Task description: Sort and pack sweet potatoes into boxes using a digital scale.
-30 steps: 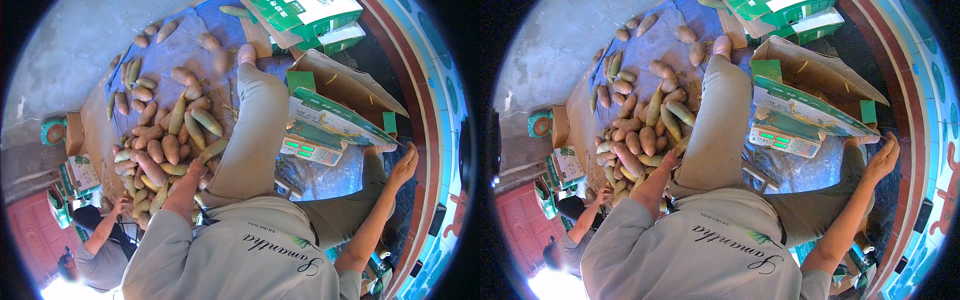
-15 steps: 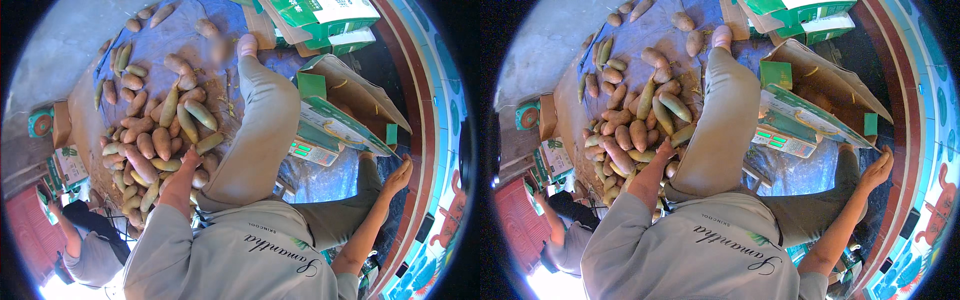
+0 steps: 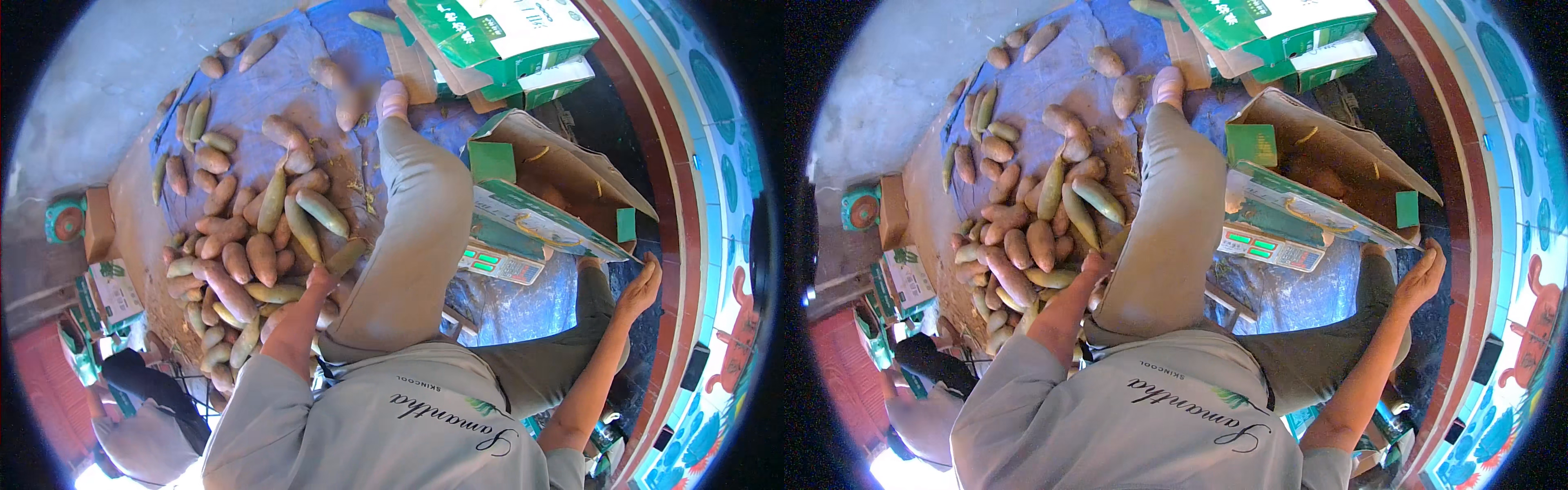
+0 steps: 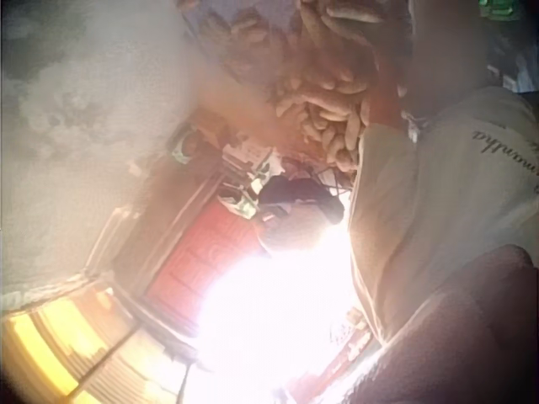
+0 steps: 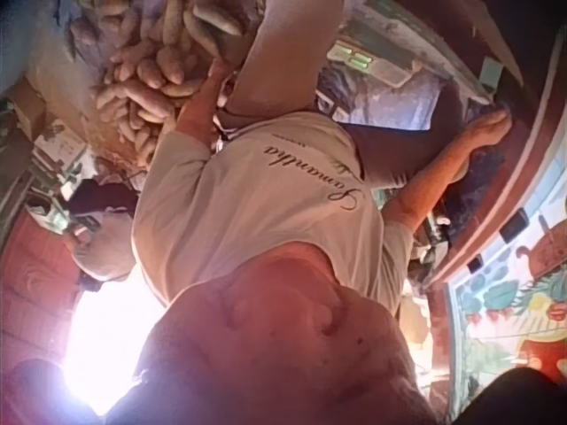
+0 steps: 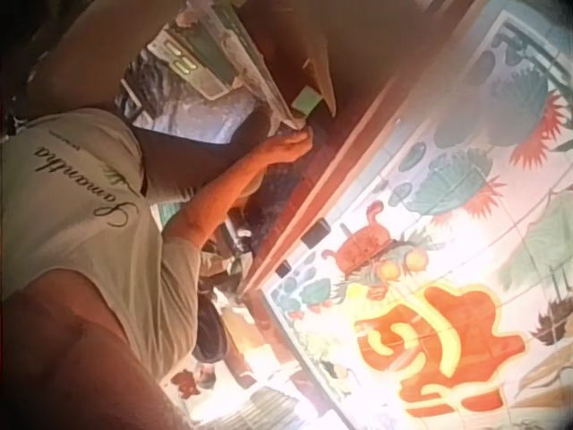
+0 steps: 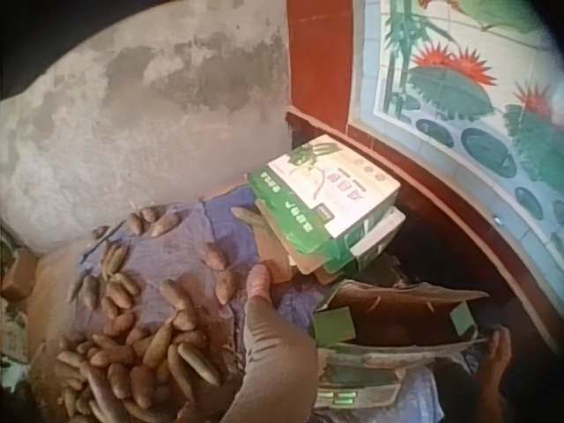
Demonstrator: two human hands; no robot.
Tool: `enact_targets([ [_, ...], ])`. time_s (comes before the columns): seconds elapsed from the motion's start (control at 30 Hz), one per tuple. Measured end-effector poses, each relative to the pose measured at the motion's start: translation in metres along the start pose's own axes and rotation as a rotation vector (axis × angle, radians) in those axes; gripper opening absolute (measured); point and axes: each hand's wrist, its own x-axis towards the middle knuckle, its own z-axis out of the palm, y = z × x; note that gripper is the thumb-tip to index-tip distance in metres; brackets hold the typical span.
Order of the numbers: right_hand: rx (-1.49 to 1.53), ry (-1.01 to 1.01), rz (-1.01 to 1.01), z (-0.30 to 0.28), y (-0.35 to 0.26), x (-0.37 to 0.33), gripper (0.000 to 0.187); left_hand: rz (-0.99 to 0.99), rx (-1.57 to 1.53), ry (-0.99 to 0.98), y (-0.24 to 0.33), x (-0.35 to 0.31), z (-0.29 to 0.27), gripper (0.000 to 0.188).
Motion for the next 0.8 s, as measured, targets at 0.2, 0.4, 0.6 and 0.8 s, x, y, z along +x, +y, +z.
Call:
enact_targets([
  [0.2,-0.029,-0.018,-0.077,0.004,-0.023,0.008,0.019,0.322,0.177,-0.004,-0.019,0.038,0.006,0.073],
  [0.4,0.055,0.011,-0.008,-0.01,-0.036,0.005,0.011,0.222,-0.425,0.007,0.008,0.013,-0.044,0.05],
  [0.6,0.131,-0.193,-0.073,-0.018,-0.023,-0.002,0.015,0.229,-0.896,0.064,0.058,-0.083,-0.15,0.034],
  [0.8,0.112,-0.256,-0.109,-0.028,-0.024,-0.006,0.013,0.665,-1.276,0.289,0.074,-0.134,-0.244,0.039],
])
